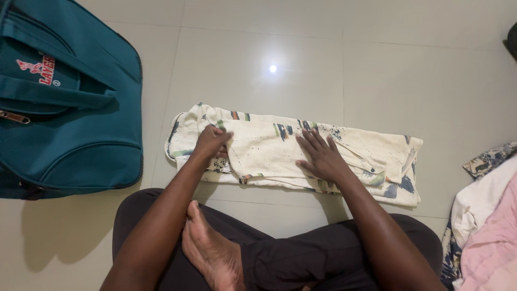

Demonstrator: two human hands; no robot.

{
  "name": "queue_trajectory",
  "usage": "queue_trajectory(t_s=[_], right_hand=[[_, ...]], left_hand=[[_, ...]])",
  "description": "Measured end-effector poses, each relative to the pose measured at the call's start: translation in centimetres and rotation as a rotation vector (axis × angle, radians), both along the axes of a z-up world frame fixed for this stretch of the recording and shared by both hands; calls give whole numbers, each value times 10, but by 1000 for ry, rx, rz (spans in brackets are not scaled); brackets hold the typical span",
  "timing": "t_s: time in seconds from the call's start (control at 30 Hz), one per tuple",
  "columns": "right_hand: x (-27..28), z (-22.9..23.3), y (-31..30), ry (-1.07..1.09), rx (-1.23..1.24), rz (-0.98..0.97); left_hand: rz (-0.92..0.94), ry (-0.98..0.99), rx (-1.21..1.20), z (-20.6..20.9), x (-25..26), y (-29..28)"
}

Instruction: The person folds a shirt on the floor by bringing the sides inward, smoothing the fabric, and folding the body into a square before placing it into a bag.

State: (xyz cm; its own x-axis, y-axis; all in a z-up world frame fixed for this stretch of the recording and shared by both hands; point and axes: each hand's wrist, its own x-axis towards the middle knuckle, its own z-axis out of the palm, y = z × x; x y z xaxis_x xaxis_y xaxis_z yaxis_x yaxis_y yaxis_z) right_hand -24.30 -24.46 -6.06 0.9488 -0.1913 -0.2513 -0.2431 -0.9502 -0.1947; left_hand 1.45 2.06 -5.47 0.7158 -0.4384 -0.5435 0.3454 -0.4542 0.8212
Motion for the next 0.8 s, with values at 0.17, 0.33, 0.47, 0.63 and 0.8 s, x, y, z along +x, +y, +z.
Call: queue_trajectory(t_s=[0.17, 0.33, 0.47, 0.63, 0.8], right_hand=[[3, 6, -5, 53, 38, -13], [3, 16, -12, 85, 175, -79], [4, 14, -15, 92, 167, -68], [3, 11, -17, 95, 145, -42], [4, 14, -17, 112, 187, -81]], left_hand=[[105, -126, 115, 5, 23, -1], [-239, -412, 249, 13, 51, 17], [-351, -708, 344, 2, 56, 17], [-355, -481, 319, 0, 67, 14], [-263, -191, 51, -13, 81, 13]])
